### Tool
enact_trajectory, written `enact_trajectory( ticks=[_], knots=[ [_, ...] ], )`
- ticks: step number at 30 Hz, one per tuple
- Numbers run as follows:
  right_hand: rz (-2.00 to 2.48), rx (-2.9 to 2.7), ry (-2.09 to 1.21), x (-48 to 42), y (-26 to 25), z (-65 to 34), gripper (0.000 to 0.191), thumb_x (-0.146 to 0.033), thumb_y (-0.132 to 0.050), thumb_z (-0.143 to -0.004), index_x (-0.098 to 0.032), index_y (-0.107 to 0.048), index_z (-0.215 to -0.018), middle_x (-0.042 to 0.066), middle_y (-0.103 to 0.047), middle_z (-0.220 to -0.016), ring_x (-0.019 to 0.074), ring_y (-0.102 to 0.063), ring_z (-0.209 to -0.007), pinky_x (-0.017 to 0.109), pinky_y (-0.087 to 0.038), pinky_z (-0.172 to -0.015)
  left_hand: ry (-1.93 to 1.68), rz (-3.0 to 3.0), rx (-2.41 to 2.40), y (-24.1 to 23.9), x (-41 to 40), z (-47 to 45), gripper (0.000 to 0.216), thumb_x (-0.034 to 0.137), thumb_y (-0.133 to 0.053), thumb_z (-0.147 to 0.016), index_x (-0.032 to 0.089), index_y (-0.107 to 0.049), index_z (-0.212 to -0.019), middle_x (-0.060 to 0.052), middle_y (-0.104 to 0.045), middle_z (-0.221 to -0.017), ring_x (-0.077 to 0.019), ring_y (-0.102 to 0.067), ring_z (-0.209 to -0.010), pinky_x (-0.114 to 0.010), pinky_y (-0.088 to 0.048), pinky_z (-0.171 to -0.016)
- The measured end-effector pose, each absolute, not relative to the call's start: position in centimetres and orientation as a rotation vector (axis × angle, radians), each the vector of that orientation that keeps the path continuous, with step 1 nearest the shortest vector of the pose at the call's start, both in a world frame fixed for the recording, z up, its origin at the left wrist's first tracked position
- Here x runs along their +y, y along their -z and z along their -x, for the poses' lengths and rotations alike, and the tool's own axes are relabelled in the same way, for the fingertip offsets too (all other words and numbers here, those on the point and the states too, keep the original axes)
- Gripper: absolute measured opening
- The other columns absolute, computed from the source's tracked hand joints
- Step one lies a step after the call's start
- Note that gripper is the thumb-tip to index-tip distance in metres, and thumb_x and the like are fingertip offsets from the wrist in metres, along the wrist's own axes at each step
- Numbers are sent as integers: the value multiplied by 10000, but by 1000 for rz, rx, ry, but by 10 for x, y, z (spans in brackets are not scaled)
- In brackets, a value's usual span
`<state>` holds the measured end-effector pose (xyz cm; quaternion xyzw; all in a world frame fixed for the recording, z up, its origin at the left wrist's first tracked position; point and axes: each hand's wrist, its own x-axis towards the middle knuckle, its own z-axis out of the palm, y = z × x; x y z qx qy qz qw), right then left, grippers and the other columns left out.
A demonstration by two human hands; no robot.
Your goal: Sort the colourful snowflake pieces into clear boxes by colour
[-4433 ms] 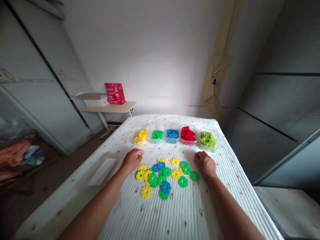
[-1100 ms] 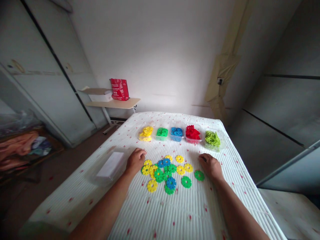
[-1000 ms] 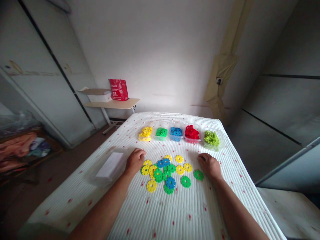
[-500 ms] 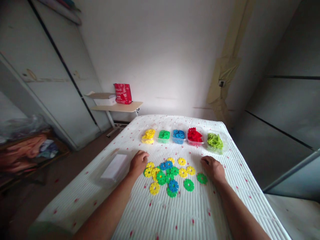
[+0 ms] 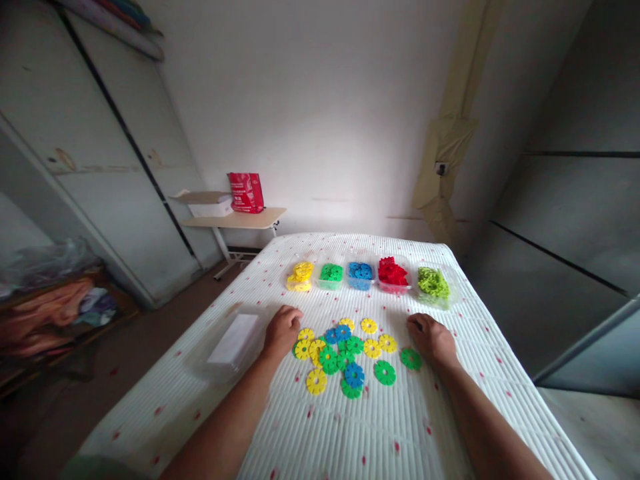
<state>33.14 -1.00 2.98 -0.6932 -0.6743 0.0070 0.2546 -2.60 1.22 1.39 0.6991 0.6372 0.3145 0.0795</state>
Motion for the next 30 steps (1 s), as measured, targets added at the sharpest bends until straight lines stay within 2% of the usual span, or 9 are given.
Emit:
enact_trajectory(
  ticks=[7,13,19,25,30],
  knots=[
    [1878,-1861,7,-9,-26,-332,256,-320,-441,-777,-231,-681,-789,30,-705,-858,180,-640,-748,247,-448,-649,-947,-2119,1850,-10,14,28,244,43,-449,-735,183,-643,-786,-39,-615,-892,-144,-566,-910,-269,-420,-863],
    [1931,-1846,37,-10,-30,-327,235,-307,-460,-774,-235,-683,-775,22,-704,-839,171,-633,-721,230,-429,-602,-963,-2104,1797,-8,16,31,264,31,-444,-720,188,-647,-779,-38,-625,-906,-144,-569,-924,-272,-421,-882],
    [1928,-1871,57,-12,-29,-328,233,-287,-455,-786,-233,-681,-799,22,-699,-859,166,-633,-743,227,-435,-629,-964,-2102,1773,-8,14,31,289,14,-438,-705,196,-650,-781,-29,-635,-893,-143,-569,-947,-282,-421,-904],
    [1949,-1893,66,-12,-28,-329,266,-294,-434,-796,-206,-681,-837,46,-693,-914,184,-637,-780,243,-443,-656,-1015,-2025,1707,-13,9,32,279,18,-467,-685,169,-666,-809,-32,-645,-880,-139,-584,-905,-272,-448,-864],
    [1939,-1899,92,-11,-21,-332,266,-307,-436,-798,-218,-685,-832,40,-693,-903,177,-634,-767,240,-442,-653,-1059,-1971,1567,-13,5,35,288,27,-492,-677,151,-673,-864,-36,-654,-893,-127,-595,-845,-236,-476,-759]
  ],
)
